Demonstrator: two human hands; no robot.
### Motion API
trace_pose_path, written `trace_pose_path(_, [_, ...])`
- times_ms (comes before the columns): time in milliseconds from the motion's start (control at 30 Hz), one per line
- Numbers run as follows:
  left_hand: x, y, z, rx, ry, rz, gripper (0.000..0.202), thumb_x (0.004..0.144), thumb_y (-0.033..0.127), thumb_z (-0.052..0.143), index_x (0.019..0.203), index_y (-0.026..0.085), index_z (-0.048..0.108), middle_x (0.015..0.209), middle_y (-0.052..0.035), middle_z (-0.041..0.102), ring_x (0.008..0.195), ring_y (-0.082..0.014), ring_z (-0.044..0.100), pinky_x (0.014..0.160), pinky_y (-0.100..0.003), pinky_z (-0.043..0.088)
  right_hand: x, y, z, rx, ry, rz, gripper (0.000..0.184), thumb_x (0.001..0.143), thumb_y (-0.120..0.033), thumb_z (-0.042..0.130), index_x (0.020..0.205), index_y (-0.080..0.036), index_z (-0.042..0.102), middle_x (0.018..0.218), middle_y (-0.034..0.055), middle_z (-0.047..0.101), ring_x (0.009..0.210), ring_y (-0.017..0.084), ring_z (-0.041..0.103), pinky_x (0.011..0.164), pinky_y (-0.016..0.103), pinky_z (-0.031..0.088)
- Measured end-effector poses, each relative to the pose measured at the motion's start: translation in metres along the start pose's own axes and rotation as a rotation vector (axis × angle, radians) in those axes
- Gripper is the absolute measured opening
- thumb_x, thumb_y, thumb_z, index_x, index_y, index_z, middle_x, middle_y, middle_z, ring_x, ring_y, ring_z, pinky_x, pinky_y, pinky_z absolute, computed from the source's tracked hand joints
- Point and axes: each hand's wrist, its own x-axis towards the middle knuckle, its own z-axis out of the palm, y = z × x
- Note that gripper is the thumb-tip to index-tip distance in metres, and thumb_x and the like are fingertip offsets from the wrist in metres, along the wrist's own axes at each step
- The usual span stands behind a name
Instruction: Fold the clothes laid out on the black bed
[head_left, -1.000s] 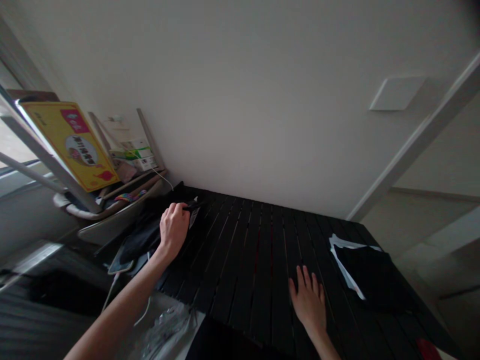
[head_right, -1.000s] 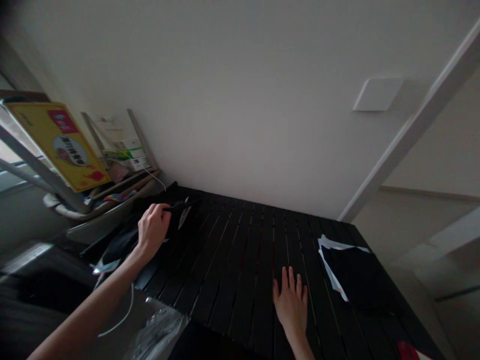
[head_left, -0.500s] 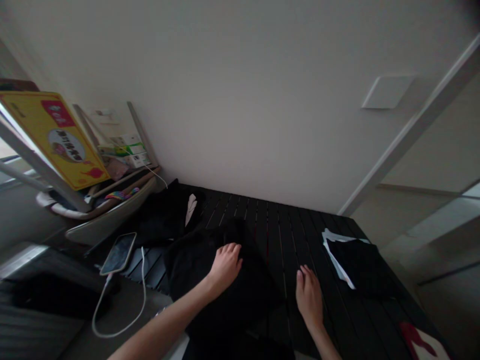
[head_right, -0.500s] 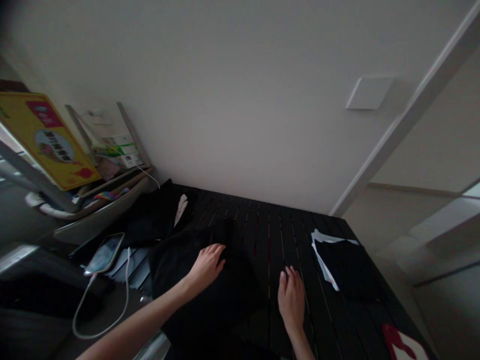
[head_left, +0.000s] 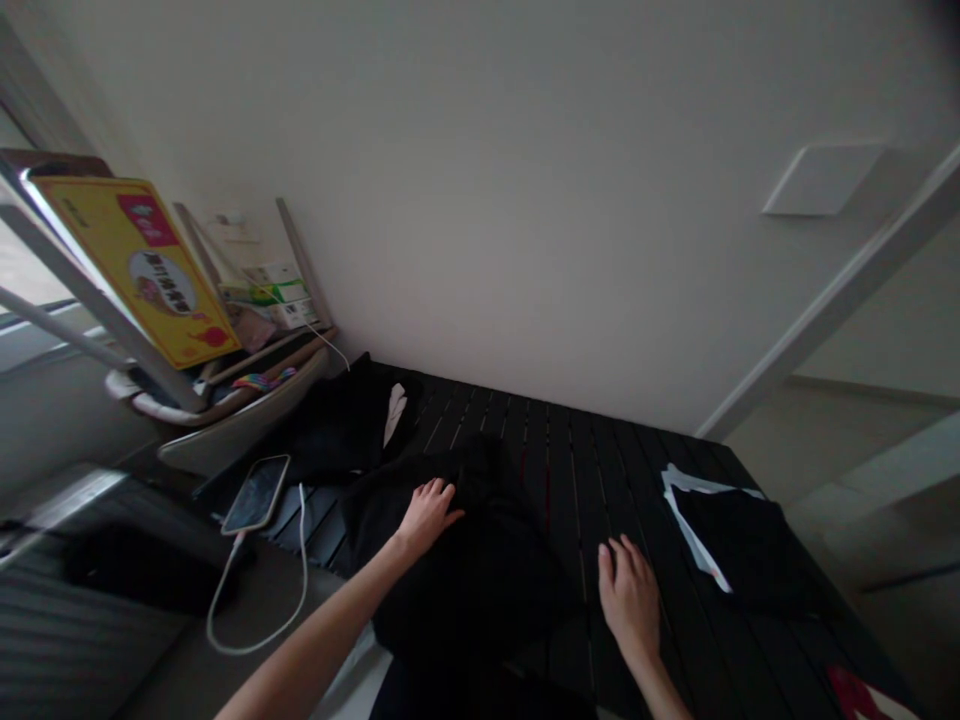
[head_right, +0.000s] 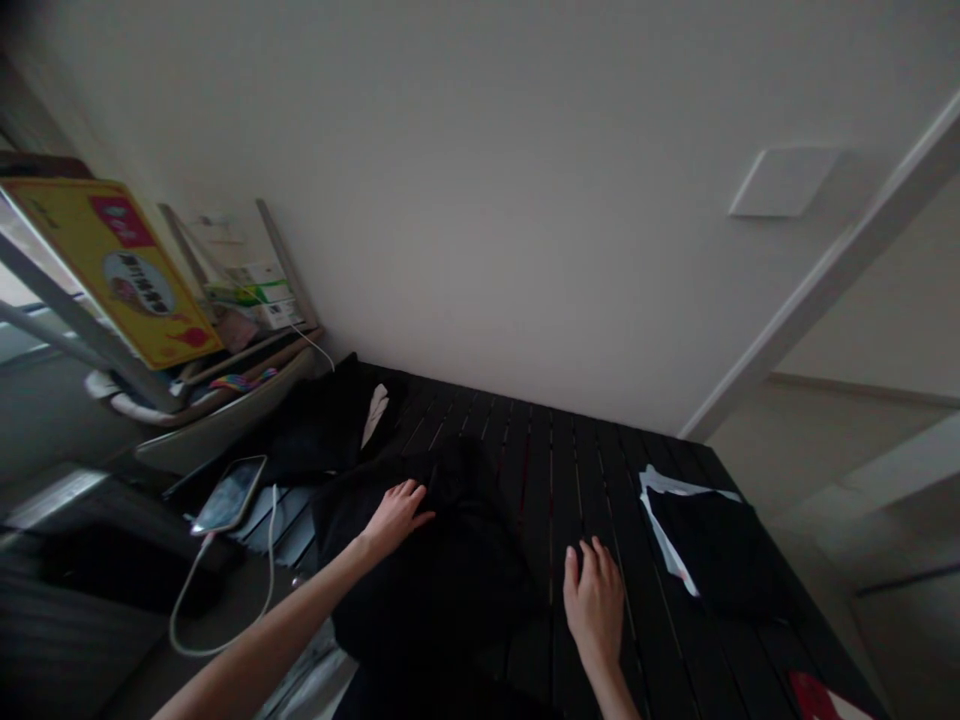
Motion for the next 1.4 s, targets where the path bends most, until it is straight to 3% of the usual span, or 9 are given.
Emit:
trace_pose_path(233, [-0.069,0.054,0.033,-0.147,0.213,-0.003,0.015,0.093,0.018,0.047,0.105,0.022,0.055,0.110,-0.0048,0.064,0.116,-0.0186,0.058,0.113,-0.041,0.033,0.001,-0.001,-0.002,0.098,0.039,-0.006,0.068,0.094,-0.059,0.023,0.106,-0.005,0.063,0.117,0.0246,0.062,0.114,0.031,0.056,0.099,0.046,0.042])
trace_pose_path(500, [-0.125,0.118,0.029,-0.218,0.083,0.118,0.021,0.089,0.012,0.050,0.105,0.024,0.055,0.107,-0.0020,0.066,0.104,-0.0187,0.063,0.101,-0.037,0.045,-0.027,-0.048,-0.038,0.390,-0.127,-0.218,0.041,0.094,-0.038,0.040,0.128,-0.019,0.050,0.137,0.0128,0.051,0.129,0.025,0.045,0.106,0.046,0.039])
trace_pose_path(600, [-0.141,0.124,0.017,-0.207,0.052,0.183,0.027,0.087,0.016,0.055,0.113,0.022,0.054,0.111,-0.0050,0.067,0.100,-0.0202,0.065,0.089,-0.030,0.051,-0.058,-0.074,-0.041,0.412,-0.267,-0.333,0.056,0.088,-0.025,0.046,0.143,-0.022,0.035,0.147,0.0105,0.041,0.134,0.024,0.039,0.106,0.045,0.039])
trace_pose_path(667, [-0.147,0.118,0.004,-0.244,0.061,0.275,0.038,0.086,0.023,0.058,0.123,0.021,0.049,0.107,-0.0055,0.069,0.089,-0.0187,0.068,0.078,-0.025,0.053,-0.076,-0.084,-0.035,0.386,-0.303,-0.375,0.068,0.081,-0.014,0.046,0.146,-0.021,0.029,0.150,0.0099,0.037,0.136,0.025,0.036,0.108,0.047,0.037])
trace_pose_path(767, [-0.138,0.090,-0.017,-0.315,0.214,0.298,0.033,0.093,0.025,0.046,0.125,0.022,0.049,0.089,-0.0020,0.072,0.074,-0.0144,0.068,0.072,-0.023,0.053,-0.089,-0.087,-0.022,0.312,-0.337,-0.384,0.071,0.071,-0.003,0.040,0.140,-0.023,0.044,0.146,0.0069,0.045,0.135,0.024,0.039,0.109,0.050,0.034])
trace_pose_path(933, [-0.082,0.016,-0.037,-0.084,0.538,-0.169,0.048,0.091,0.022,0.043,0.138,0.013,0.041,0.136,-0.0154,0.053,0.129,-0.0304,0.046,0.103,-0.047,0.040,-0.082,-0.085,-0.022,0.224,-0.462,-0.344,0.073,0.063,0.001,0.033,0.130,-0.020,0.057,0.144,0.0050,0.047,0.136,0.020,0.037,0.111,0.046,0.034])
trace_pose_path(1067, [-0.061,-0.020,-0.025,0.009,0.401,-0.442,0.071,0.090,0.034,0.049,0.149,0.009,0.020,0.147,-0.0219,0.037,0.134,-0.0401,0.035,0.100,-0.053,0.038,-0.083,-0.097,-0.037,0.107,-0.506,-0.359,0.084,0.058,0.004,0.031,0.136,-0.020,0.050,0.150,0.0018,0.040,0.141,0.016,0.028,0.116,0.047,0.023])
trace_pose_path(1233, [-0.081,-0.019,0.003,0.028,0.207,-0.395,0.070,0.093,0.031,0.043,0.152,0.013,0.010,0.150,-0.0239,0.031,0.112,-0.0319,0.057,0.086,-0.042,0.045,-0.095,-0.117,-0.050,-0.060,-0.522,-0.340,0.083,0.065,-0.010,0.047,0.146,-0.018,0.034,0.157,0.0041,0.022,0.145,0.027,0.011,0.116,0.058,0.009])
trace_pose_path(1400, [-0.087,-0.016,0.000,0.083,0.125,-0.302,0.067,0.093,0.028,0.042,0.153,0.017,0.013,0.132,-0.0161,0.056,0.107,-0.0298,0.056,0.084,-0.040,0.044,-0.099,-0.146,-0.052,-0.166,-0.500,-0.266,0.097,0.064,-0.034,0.070,0.149,-0.016,0.028,0.157,0.0119,0.019,0.144,0.040,0.007,0.112,0.062,0.015])
